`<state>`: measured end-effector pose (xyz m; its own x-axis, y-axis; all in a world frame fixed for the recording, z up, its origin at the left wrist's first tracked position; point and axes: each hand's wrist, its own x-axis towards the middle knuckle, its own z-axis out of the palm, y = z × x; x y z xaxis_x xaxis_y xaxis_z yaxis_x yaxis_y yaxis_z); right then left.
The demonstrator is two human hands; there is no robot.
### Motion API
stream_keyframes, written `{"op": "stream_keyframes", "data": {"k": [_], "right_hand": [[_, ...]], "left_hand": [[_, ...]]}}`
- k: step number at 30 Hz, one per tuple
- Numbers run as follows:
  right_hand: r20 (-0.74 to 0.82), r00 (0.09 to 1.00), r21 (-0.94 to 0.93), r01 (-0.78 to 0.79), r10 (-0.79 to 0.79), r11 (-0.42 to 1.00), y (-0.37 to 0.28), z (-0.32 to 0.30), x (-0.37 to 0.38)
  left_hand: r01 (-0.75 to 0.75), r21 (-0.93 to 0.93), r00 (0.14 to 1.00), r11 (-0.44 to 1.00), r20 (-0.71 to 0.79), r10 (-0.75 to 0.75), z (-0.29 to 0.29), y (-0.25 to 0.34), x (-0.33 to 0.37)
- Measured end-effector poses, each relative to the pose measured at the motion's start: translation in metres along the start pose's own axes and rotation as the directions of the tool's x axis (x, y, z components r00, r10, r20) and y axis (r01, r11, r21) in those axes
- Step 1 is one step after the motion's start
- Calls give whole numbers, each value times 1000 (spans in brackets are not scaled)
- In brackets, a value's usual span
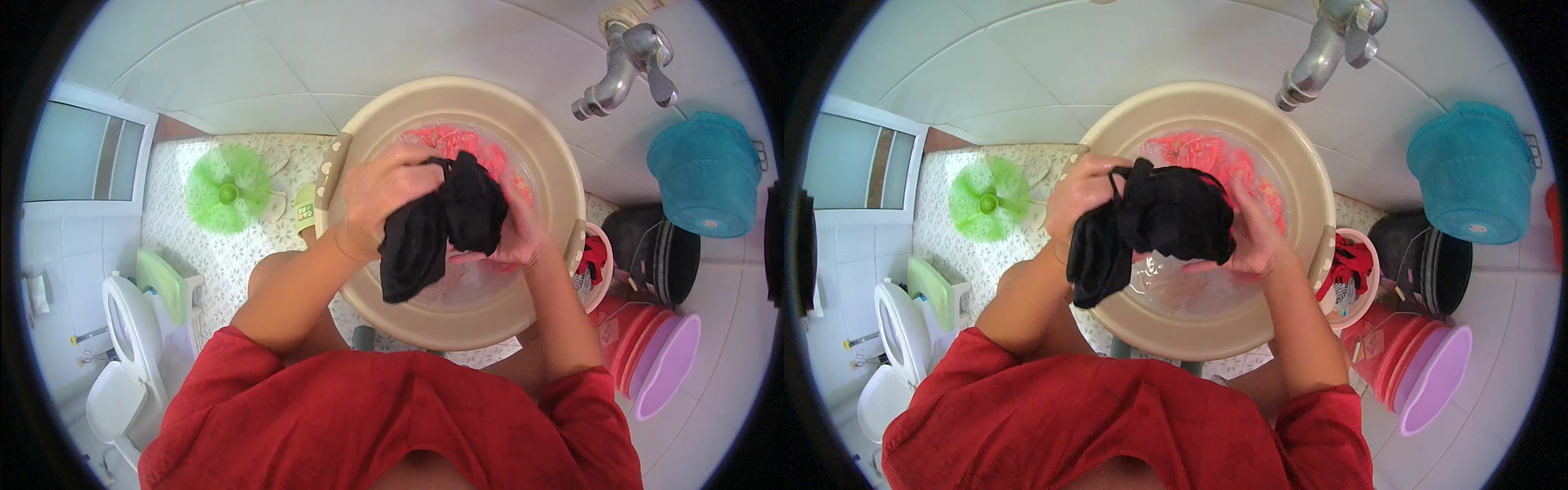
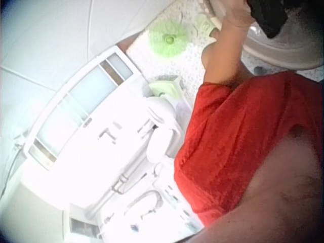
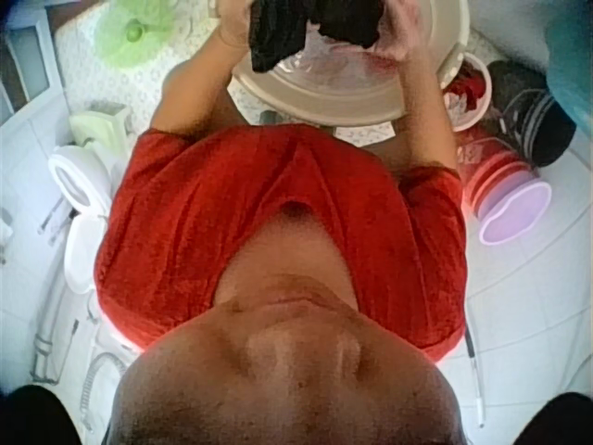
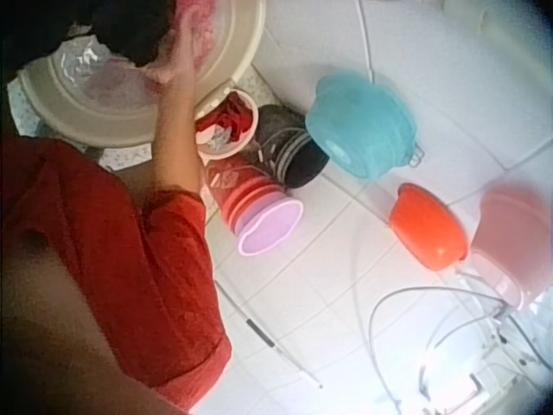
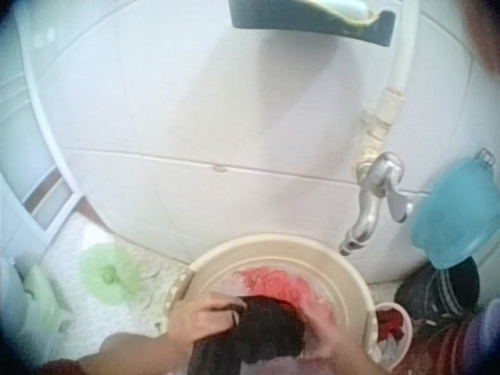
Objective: The person hand-washes laundry by scrubbing clothes in a basin of soapy water, wringing out a black garment, placing it into a small basket, and applying soap to a pink garment to wash it.
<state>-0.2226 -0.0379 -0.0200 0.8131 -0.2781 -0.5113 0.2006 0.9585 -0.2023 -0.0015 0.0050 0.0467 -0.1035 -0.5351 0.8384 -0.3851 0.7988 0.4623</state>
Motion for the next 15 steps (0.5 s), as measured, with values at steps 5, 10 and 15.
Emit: {"op": "stream_keyframes", "data": {"k": [5,10,15], "right_hand": [[-132,984,84,132,-120,988,18,10,13],[-343,894,128,349,-289,928,14,4,18],[-320,812,63,532,-488,844,6,11,10]], "left_hand": [[4,-18,999,1000,-36,-5,1,-7,-2],[683,-252,688,686,-96,-720,12,-11,-14],[682,-718,212,-140,377,-902,12,-31,-31]]}}
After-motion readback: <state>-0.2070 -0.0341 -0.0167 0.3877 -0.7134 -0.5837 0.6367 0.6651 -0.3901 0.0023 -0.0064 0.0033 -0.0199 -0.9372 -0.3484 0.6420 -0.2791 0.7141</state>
